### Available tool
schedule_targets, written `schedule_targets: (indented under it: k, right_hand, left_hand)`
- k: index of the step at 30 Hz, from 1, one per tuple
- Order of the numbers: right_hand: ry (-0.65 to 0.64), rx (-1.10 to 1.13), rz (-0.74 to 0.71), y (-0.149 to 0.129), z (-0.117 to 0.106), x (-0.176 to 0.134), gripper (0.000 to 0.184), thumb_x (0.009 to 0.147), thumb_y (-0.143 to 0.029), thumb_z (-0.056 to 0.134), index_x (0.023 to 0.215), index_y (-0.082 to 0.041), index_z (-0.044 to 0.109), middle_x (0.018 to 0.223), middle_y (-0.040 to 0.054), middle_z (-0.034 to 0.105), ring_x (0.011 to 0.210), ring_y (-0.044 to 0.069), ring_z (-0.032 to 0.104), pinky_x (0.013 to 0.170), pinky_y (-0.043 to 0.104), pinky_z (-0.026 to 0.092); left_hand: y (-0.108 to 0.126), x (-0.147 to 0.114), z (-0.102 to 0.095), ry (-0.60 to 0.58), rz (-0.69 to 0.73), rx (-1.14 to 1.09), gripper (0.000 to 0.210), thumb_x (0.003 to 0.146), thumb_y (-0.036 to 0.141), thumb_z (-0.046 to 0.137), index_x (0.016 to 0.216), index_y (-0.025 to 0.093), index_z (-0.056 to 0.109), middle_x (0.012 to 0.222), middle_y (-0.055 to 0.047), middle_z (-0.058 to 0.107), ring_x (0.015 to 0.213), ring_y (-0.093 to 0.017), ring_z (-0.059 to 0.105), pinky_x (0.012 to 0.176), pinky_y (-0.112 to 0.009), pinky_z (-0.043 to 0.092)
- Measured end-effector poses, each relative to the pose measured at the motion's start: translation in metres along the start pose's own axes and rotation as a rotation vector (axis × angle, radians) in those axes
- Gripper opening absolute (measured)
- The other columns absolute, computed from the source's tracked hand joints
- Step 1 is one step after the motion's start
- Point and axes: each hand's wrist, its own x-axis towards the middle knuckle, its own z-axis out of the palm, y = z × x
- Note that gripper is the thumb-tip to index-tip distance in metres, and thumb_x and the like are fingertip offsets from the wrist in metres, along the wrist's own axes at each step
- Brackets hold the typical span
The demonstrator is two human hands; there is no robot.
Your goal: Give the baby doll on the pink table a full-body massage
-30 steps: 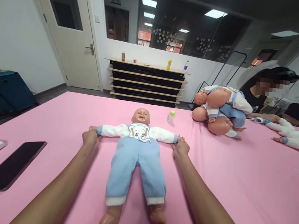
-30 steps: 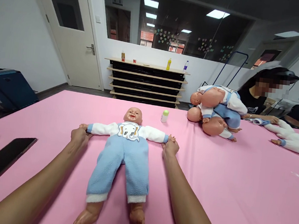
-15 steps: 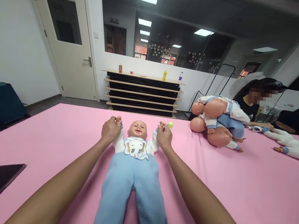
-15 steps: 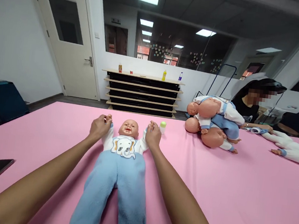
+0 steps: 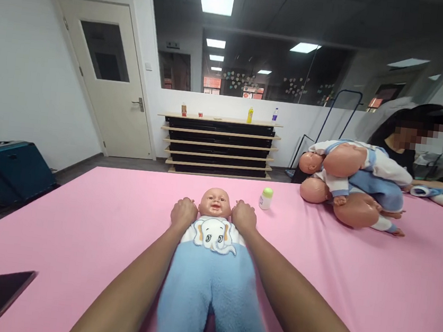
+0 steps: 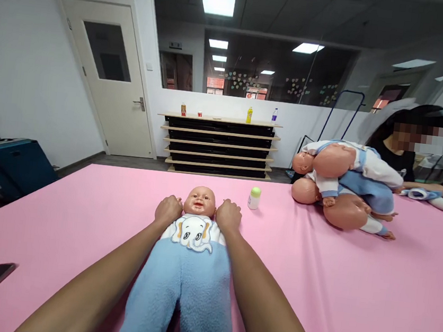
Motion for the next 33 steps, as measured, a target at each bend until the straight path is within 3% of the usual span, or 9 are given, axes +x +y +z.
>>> schedule_targets:
  k: [4,9,12,15,19,22,28,33]
  right_hand:
    - [0.038,0.014,0.022,-0.006,-0.016,-0.009,0.035,0.091,-0.030,0.041,0.112,-0.011,0.062,0.099,0.0185,0.065,0.100,0.029,0.059,0.084,0.039,0.041]
    - [0.155,0.070,-0.051,-0.010,-0.063,-0.030,0.041,0.094,-0.034,0.036,0.126,-0.018,0.055,0.104,0.0111,0.067,0.103,0.024,0.058,0.086,0.032,0.040]
    - [0.221,0.163,-0.126,0.000,-0.096,-0.058,0.037,0.093,-0.036,0.036,0.119,-0.022,0.059,0.102,0.0070,0.067,0.096,0.021,0.060,0.080,0.028,0.041]
    - [0.204,0.250,-0.169,0.020,-0.122,-0.102,0.028,0.090,-0.040,0.040,0.093,-0.022,0.062,0.082,0.0035,0.065,0.074,0.018,0.059,0.067,0.026,0.040]
    - [0.129,0.263,-0.144,0.051,-0.132,-0.168,0.018,0.086,-0.037,0.043,0.080,-0.024,0.054,0.072,0.0005,0.060,0.062,0.016,0.055,0.058,0.026,0.038]
    - [0.085,0.206,-0.121,0.070,-0.120,-0.205,0.016,0.086,-0.033,0.041,0.076,-0.023,0.048,0.077,0.0019,0.060,0.064,0.016,0.055,0.058,0.027,0.037]
    - [0.063,0.143,-0.117,0.083,-0.099,-0.234,0.009,0.082,-0.024,0.041,0.073,-0.023,0.042,0.080,0.0041,0.058,0.069,0.018,0.056,0.061,0.028,0.039]
    - [0.067,0.162,-0.142,0.083,-0.107,-0.229,0.016,0.087,-0.029,0.035,0.080,-0.023,0.048,0.085,0.0052,0.060,0.071,0.019,0.058,0.063,0.030,0.042]
  left_hand:
    - [0.007,-0.011,-0.021,0.014,0.004,-0.049,0.045,0.094,0.040,0.034,0.105,0.005,0.061,0.104,-0.022,0.061,0.100,-0.026,0.061,0.080,-0.030,0.044]
    - [0.009,-0.030,-0.079,0.121,0.059,-0.112,0.044,0.094,0.035,0.033,0.126,0.011,0.051,0.114,-0.016,0.059,0.109,-0.024,0.057,0.087,-0.029,0.043]
    - [-0.009,-0.061,-0.112,0.170,0.154,-0.146,0.052,0.090,0.034,0.041,0.140,0.018,0.039,0.115,-0.010,0.060,0.109,-0.020,0.057,0.089,-0.027,0.043]
    - [-0.038,-0.112,-0.128,0.166,0.260,-0.143,0.053,0.088,0.035,0.041,0.140,0.021,0.040,0.112,-0.007,0.060,0.105,-0.018,0.057,0.086,-0.026,0.044]
    - [-0.075,-0.181,-0.121,0.083,0.262,-0.066,0.036,0.088,0.034,0.034,0.112,0.020,0.057,0.108,-0.008,0.059,0.099,-0.018,0.057,0.083,-0.027,0.044]
    - [-0.092,-0.213,-0.106,-0.029,0.222,-0.024,0.028,0.089,0.031,0.027,0.083,0.017,0.051,0.094,-0.009,0.056,0.082,-0.018,0.055,0.073,-0.028,0.042]
    - [-0.099,-0.231,-0.087,-0.070,0.161,-0.083,0.029,0.092,0.037,0.023,0.080,0.019,0.043,0.091,-0.007,0.054,0.079,-0.018,0.054,0.068,-0.029,0.041]
    - [-0.095,-0.232,-0.099,-0.027,0.102,-0.141,0.034,0.091,0.042,0.023,0.079,0.020,0.047,0.092,-0.007,0.057,0.079,-0.019,0.056,0.068,-0.029,0.043]
